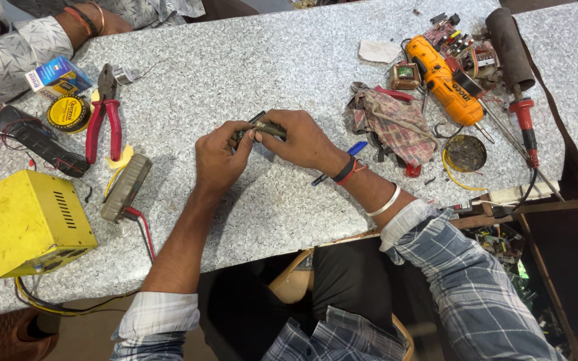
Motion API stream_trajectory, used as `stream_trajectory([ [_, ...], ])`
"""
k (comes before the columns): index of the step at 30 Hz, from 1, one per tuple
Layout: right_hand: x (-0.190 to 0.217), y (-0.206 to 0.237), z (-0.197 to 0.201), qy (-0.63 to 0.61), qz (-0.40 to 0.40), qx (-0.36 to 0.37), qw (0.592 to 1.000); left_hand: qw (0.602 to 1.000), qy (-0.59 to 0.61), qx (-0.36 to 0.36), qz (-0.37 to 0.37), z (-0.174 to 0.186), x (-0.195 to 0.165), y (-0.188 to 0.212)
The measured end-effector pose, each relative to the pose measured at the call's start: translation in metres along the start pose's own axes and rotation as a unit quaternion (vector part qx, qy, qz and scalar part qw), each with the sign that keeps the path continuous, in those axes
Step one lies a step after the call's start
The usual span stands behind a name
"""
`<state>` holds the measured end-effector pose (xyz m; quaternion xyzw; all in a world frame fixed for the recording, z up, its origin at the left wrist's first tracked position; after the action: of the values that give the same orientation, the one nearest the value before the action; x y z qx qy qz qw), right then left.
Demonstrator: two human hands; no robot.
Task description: The person unpacks a small black electronic device from a plastic bag, places it on a workbench, and uses a screwdriver to open its casing. They then use a soldering iron to work on the internal circuit board, adjusting components and making connections.
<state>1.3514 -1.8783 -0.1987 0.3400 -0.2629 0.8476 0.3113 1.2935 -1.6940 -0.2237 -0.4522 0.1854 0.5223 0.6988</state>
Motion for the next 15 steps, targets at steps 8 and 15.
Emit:
stream_trajectory([
  [8, -0.0012, -0.0001, -0.001, 0.001, 0.001, -0.001, 1.0, 1.0, 0.002, 0.0, 0.001, 0.0009, -0.001, 0.0006],
  [15, -0.0025, 0.0003, -0.0008, 0.006, 0.007, -0.001, 1.0, 1.0, -0.003, -0.001, -0.006, 0.0001, -0.0012, 0.0002],
])
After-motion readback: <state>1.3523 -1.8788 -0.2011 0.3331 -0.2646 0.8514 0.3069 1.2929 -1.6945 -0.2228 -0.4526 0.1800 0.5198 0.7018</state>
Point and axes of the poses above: each hand's wrist, its own y-axis away from the middle knuckle, its own z-axis out of the back of the hand, x = y × z, the point moved 2 cm from there along -y, towards the middle knuckle, and after that the axes turned 5 degrees about x, right-handed, at the moved point
